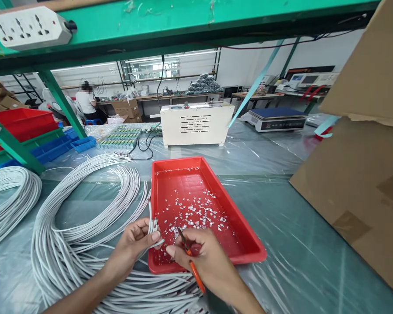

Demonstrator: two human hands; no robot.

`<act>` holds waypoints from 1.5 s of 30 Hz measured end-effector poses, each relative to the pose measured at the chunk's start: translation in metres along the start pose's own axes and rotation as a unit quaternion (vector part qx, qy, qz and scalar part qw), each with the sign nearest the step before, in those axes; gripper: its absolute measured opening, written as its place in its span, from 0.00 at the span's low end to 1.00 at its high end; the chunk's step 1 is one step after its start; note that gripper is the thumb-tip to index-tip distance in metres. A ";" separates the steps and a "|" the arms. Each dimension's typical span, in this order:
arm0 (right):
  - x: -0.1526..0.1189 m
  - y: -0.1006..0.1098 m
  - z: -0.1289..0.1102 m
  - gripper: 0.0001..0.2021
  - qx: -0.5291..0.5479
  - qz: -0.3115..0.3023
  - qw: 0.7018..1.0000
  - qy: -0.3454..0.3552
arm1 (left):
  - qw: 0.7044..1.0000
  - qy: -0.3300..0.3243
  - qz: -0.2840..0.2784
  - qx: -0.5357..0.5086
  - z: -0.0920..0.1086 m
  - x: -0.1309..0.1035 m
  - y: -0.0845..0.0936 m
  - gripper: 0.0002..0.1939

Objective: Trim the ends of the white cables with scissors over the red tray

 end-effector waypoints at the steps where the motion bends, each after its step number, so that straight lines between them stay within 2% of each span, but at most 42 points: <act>1: 0.002 0.005 -0.001 0.05 -0.013 0.037 0.999 0.013 | 1.000 -0.020 -0.001 0.015 0.003 -0.001 -0.001 0.09; 3: 0.003 0.008 -0.005 0.04 -0.038 0.078 0.995 0.039 | 0.999 -0.039 -0.007 0.037 0.004 -0.001 -0.004 0.08; 5: 0.003 0.008 -0.010 0.07 -0.062 0.101 0.991 0.062 | 0.998 -0.039 -0.011 0.046 0.002 -0.001 -0.006 0.08; 7: 0.002 0.008 -0.014 0.05 -0.086 0.126 0.985 0.079 | 0.998 -0.033 -0.016 0.057 0.000 0.000 -0.007 0.09; 9: 0.001 0.010 -0.014 0.04 -0.090 0.145 0.982 0.078 | 0.997 -0.040 -0.001 0.065 0.003 -0.001 -0.007 0.10; 11: 0.002 0.012 -0.008 0.06 -0.067 0.157 0.984 0.055 | 0.994 -0.072 0.036 0.070 0.012 -0.003 -0.003 0.09; 14: 0.004 0.011 0.004 0.05 -0.015 0.151 0.988 0.022 | 0.986 -0.104 0.068 0.109 0.021 -0.008 -0.003 0.10; 18: 0.006 0.004 0.009 0.06 0.022 0.119 0.993 0.012 | 0.974 -0.082 0.036 0.208 0.013 -0.009 -0.012 0.09; 21: 0.003 0.007 0.006 0.07 0.021 0.132 0.991 0.020 | 0.970 -0.084 0.021 0.227 0.012 -0.008 -0.014 0.08; 23: 0.001 0.014 0.003 0.08 -0.014 0.155 0.987 0.027 | 0.973 -0.088 0.012 0.214 0.015 -0.007 -0.013 0.09; 25: -0.001 0.023 -0.001 0.11 -0.109 0.188 0.975 0.037 | 0.975 -0.090 0.013 0.201 0.019 -0.007 -0.011 0.12; 28: -0.003 0.029 -0.013 0.17 -0.306 0.230 0.920 0.083 | 0.974 -0.091 0.011 0.205 0.023 -0.007 -0.008 0.13; 30: -0.003 0.026 -0.018 0.18 -0.382 0.235 0.887 0.107 | 0.973 -0.097 -0.001 0.210 0.026 -0.009 -0.010 0.13; 31: -0.003 0.024 -0.019 0.18 -0.400 0.230 0.880 0.112 | 0.973 -0.100 -0.011 0.209 0.027 -0.009 -0.012 0.13; 35: -0.002 0.017 -0.021 0.21 -0.405 0.197 0.886 0.111 | 0.975 -0.093 -0.053 0.192 0.026 -0.011 -0.021 0.13; 45: -0.003 0.013 -0.025 0.24 -0.406 0.176 0.890 0.107 | 0.977 -0.067 -0.083 0.184 0.019 -0.011 -0.026 0.14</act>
Point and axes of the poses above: each hand's wrist, its own x-axis towards the middle knuckle, its own y-axis out of the back of the hand, z = x × y, the point moved 9 cm from there along x, towards the middle knuckle, and after that the axes turned 13 degrees about -x, right-handed, at the moved point
